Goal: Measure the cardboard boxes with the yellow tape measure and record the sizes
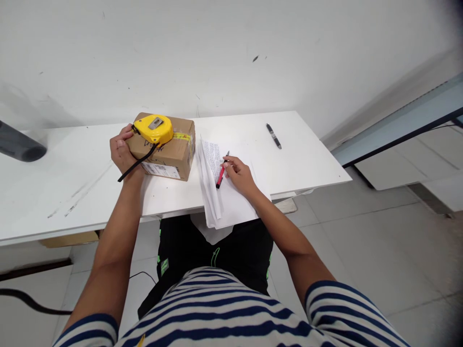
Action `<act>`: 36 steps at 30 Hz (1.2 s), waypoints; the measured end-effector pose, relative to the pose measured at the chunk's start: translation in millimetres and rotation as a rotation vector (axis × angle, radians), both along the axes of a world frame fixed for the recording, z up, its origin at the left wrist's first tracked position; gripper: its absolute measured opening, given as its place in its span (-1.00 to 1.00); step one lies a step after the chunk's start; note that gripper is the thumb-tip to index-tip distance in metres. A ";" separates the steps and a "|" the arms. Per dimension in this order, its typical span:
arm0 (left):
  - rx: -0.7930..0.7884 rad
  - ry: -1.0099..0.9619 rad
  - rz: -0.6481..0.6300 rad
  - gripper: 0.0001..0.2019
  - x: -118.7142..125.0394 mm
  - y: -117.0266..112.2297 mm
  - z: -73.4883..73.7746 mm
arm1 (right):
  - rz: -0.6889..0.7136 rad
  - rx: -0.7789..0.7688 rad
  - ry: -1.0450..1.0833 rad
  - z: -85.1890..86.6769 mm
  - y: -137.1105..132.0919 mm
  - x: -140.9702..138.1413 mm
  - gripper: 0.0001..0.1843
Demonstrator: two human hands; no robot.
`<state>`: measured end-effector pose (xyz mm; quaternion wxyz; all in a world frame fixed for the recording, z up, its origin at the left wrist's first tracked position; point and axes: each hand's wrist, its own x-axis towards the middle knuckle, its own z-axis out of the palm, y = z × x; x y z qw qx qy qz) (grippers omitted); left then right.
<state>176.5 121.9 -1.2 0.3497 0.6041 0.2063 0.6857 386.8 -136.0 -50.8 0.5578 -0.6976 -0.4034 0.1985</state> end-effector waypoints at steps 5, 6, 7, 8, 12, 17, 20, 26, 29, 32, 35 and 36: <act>0.045 -0.008 -0.002 -0.67 0.6 -1.1 -0.1 | -0.060 0.014 -0.051 -1.6 2.0 1.5 -0.43; 0.034 -0.003 0.003 -0.66 0.6 -0.8 -0.1 | -0.059 0.016 -0.058 -1.9 2.1 1.6 -0.42; 0.019 0.000 0.008 -0.65 0.7 -0.2 -0.2 | -0.054 0.015 -0.066 -2.0 2.0 1.6 -0.41; 0.008 0.000 0.011 -0.64 0.7 0.4 -0.2 | -0.045 0.012 -0.075 -1.9 1.8 1.5 -0.40; 0.029 -0.012 0.000 -0.60 1.0 1.7 -0.3 | -0.070 0.003 -0.163 -1.2 1.5 1.9 -0.34; 0.054 -0.039 -0.043 -0.46 -1.5 -1.9 -0.8 | -0.252 -0.018 -0.204 -6.9 3.4 7.3 -0.32; 0.079 -0.052 -0.100 -0.49 -5.8 -3.4 0.0 | -0.272 -0.017 -0.214 -10.8 4.1 9.3 -0.32; -0.162 -0.010 -0.064 -0.85 -13.0 -18.0 8.2 | -0.259 0.026 -0.355 16.1 16.3 -7.1 -0.21; -0.225 0.041 -0.004 -0.90 -13.6 -44.0 9.4 | -0.141 0.068 -0.421 54.3 41.7 -29.0 -0.23; -0.205 0.088 0.055 -0.86 -15.2 -74.8 5.4 | -0.022 0.051 -0.466 96.7 77.9 -54.9 -0.20; -0.312 0.098 0.092 -0.63 -20.4 -92.8 0.5 | 0.086 -0.075 -0.499 128.5 107.9 -77.6 -0.09; -0.393 0.101 0.082 -0.52 -22.8 -94.8 -0.2 | 0.123 -0.127 -0.512 135.4 113.5 -83.8 -0.09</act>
